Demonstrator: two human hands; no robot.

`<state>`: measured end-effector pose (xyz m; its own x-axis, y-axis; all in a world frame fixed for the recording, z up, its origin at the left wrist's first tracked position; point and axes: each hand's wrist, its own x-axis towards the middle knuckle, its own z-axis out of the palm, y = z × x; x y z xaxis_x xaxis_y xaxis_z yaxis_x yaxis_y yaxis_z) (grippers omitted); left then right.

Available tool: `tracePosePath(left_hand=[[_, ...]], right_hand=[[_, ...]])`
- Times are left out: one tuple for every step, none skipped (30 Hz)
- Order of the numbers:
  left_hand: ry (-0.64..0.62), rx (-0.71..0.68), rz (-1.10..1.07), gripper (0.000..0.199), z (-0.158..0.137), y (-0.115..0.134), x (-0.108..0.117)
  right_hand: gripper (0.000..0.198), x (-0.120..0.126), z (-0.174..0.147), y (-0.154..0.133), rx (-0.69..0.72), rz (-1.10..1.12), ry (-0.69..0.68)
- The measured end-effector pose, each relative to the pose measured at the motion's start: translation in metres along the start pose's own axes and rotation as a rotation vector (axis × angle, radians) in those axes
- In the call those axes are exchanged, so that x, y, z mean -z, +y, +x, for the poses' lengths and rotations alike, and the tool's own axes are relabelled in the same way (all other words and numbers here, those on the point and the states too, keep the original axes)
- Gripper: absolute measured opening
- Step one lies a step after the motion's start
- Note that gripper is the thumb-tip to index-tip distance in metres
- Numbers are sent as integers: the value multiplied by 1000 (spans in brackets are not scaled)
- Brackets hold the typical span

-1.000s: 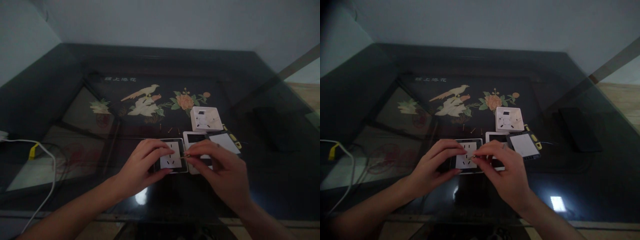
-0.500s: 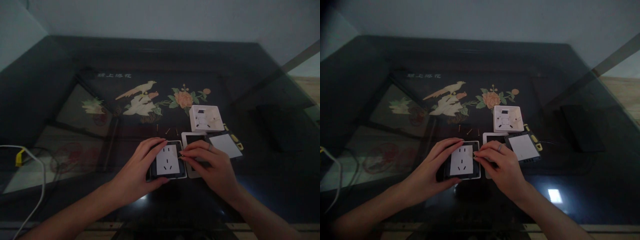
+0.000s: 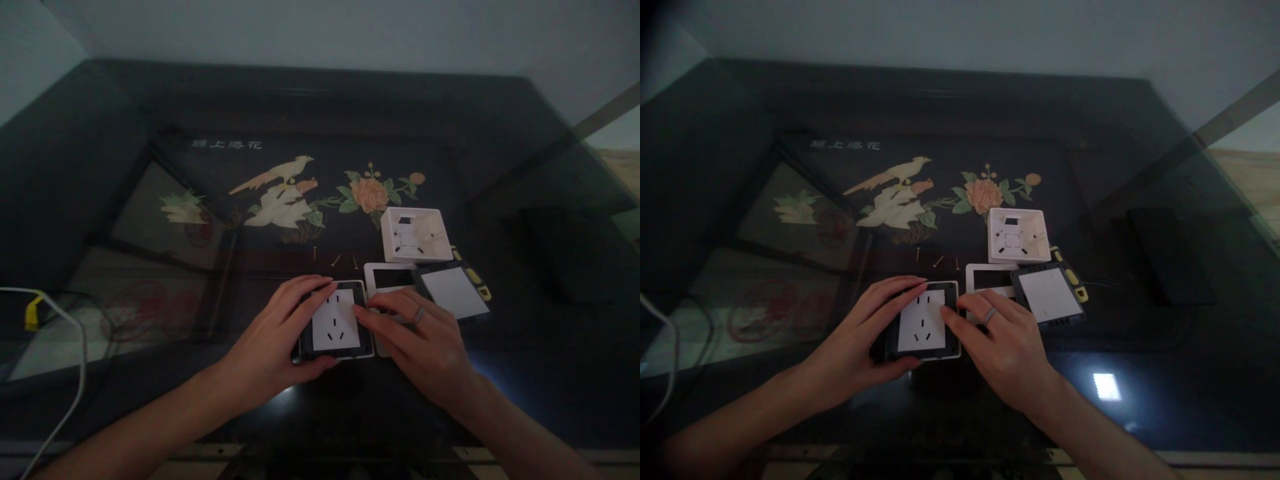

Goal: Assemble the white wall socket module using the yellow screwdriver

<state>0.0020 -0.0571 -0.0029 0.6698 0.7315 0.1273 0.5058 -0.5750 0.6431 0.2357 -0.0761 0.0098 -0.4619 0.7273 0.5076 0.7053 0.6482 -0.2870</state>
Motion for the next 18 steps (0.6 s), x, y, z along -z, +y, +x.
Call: tracePosePath(left_hand=[[3,1,4,82,0,0,0],[8,2,5,82,0,0,-1],[14,2,6,82,0,-1,-1],[17,2,5,82,0,-1,-1],[17,3,3,82,0,-1,-1],[20,3,1,82,0,-1,-1],[22,1,-1,82,0,-1,-1],[23,1,-2,82,-1,-1,-1],[26,0,-2,82,-1,-1,-2],[27,0,-2,83,-1,-1,-2],[27,2,-2,83,-2,-1,-2],[22,4,-1,83,-2,-1,-2],[16,7,0,83,-2,-1,-2],[16,8,1,82,-2,-1,-2],[18,6,2,82,-2,-2,-2],[17,4,5,81,-1,-2,-2],[18,2,9,81,-1,-2,-1],[18,-3,14,81,-1,-2,-1]], right_hand=[[24,0,-1,0,8,-4,-4],[23,0,-1,0,10,-2,-11],[23,0,-2,0,5,5,-15],[23,0,-2,0,-4,17,-18],[23,0,-3,0,-17,32,-16],[22,0,-3,0,-29,51,-13],[22,0,-3,1,-42,74,-8],[21,-1,-4,1,-56,98,-1],[19,-1,-4,1,-70,120,4],[18,-1,-4,1,-81,140,9],[17,-1,-4,1,-90,154,12],[16,-1,-4,2,-93,160,16],[16,-1,-4,2,-90,158,19],[16,-1,-4,2,-83,154,19],[16,-1,-3,2,-75,152,16],[16,-1,-3,2,-69,149,12],[16,-1,-3,2,-65,149,5],[15,-1,-3,2,-66,154,-1]])
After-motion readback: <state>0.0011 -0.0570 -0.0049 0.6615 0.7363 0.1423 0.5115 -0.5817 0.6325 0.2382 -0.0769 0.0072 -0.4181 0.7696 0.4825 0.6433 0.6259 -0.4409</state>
